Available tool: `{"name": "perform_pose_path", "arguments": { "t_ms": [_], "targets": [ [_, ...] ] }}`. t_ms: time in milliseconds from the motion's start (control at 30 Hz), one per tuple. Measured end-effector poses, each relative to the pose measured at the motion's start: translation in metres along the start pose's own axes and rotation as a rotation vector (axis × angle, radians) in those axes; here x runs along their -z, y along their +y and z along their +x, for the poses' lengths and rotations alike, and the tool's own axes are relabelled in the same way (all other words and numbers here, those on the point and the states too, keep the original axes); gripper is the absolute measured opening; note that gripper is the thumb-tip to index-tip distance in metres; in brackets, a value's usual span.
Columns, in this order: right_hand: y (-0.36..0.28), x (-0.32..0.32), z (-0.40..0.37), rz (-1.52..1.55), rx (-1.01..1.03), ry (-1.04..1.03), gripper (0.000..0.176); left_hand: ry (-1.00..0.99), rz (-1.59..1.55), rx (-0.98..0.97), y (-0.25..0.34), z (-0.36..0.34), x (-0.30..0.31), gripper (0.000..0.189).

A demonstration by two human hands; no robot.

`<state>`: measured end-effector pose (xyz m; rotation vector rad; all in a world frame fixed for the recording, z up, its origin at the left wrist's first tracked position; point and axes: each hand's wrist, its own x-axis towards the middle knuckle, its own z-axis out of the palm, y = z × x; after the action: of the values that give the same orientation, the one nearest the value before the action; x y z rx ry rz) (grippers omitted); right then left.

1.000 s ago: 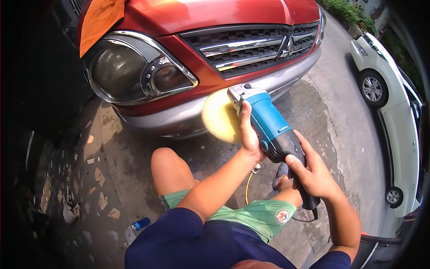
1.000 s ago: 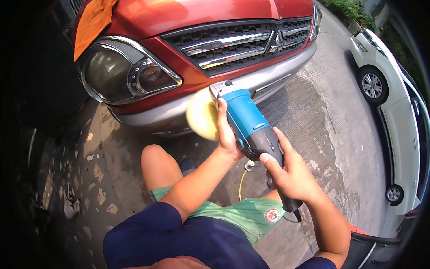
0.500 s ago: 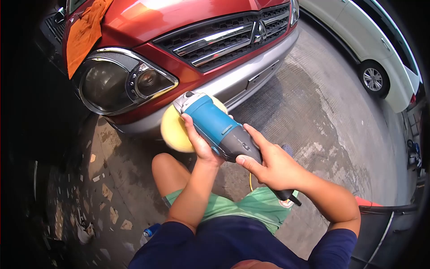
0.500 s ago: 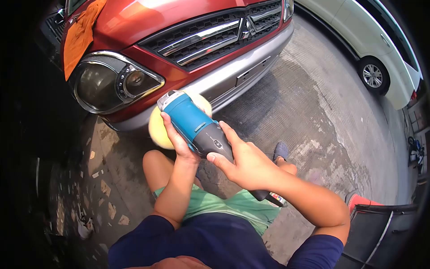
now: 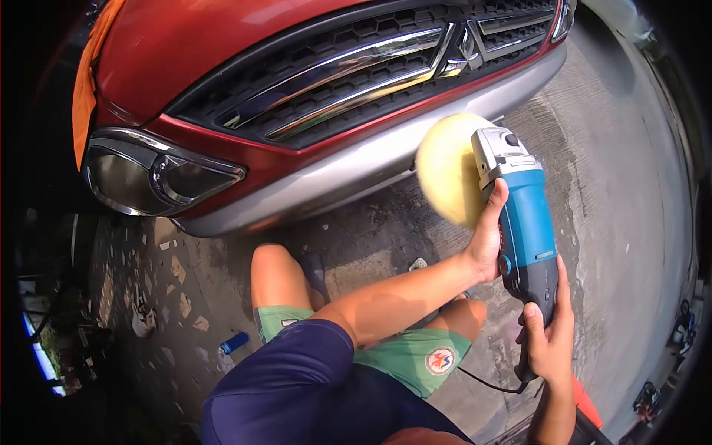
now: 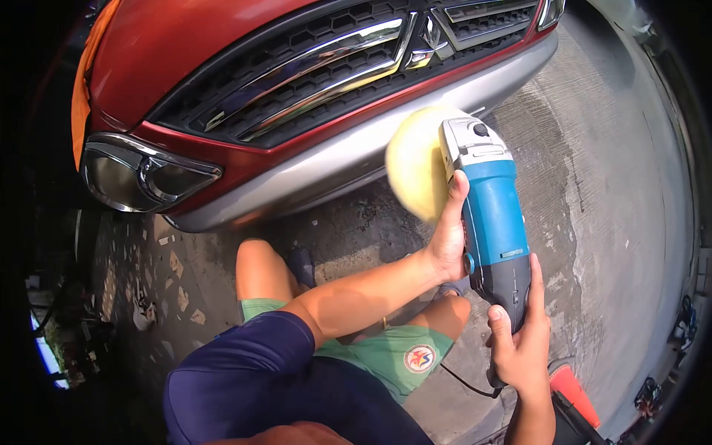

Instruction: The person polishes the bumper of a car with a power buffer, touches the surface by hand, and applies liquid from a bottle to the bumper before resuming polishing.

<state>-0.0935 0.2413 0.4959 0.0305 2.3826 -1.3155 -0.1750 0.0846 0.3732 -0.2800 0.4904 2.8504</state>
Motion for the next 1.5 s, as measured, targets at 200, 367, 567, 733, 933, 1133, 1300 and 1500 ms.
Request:
{"name": "perform_pose_path", "arguments": {
  "t_ms": [200,367,567,733,933,1133,1300,1500],
  "targets": [
    [0.027,0.013,0.011,-0.107,0.236,-0.239,0.092,0.483,0.251,-0.219,0.003,-0.046,-0.011,0.077],
    [-0.017,-0.016,0.006,-0.107,0.341,-0.523,0.097,0.818,0.233,-0.388,0.059,-0.132,-0.020,0.057],
    [-0.071,0.001,0.041,-0.166,0.285,-0.697,0.099,0.837,0.149,-0.343,0.088,-0.125,-0.035,0.065],
    [-0.062,0.085,0.084,-0.313,0.229,-0.515,0.098,0.710,0.079,-0.259,0.046,-0.017,-0.061,0.060],
    [-0.051,0.169,0.147,-0.315,0.235,-0.233,0.090,0.500,0.047,-0.175,0.010,0.136,-0.106,0.071],
    [-0.084,0.160,0.139,-0.365,0.157,-0.333,0.085,0.624,0.019,-0.243,0.022,0.111,-0.106,0.078],
    [-0.113,0.090,0.109,-0.315,0.186,-0.635,0.092,0.838,-0.019,-0.351,0.076,-0.013,-0.093,0.058],
    [-0.136,0.040,0.117,-0.408,0.278,-0.824,0.095,0.937,-0.041,-0.505,0.106,-0.072,-0.074,0.062]
  ]
}}
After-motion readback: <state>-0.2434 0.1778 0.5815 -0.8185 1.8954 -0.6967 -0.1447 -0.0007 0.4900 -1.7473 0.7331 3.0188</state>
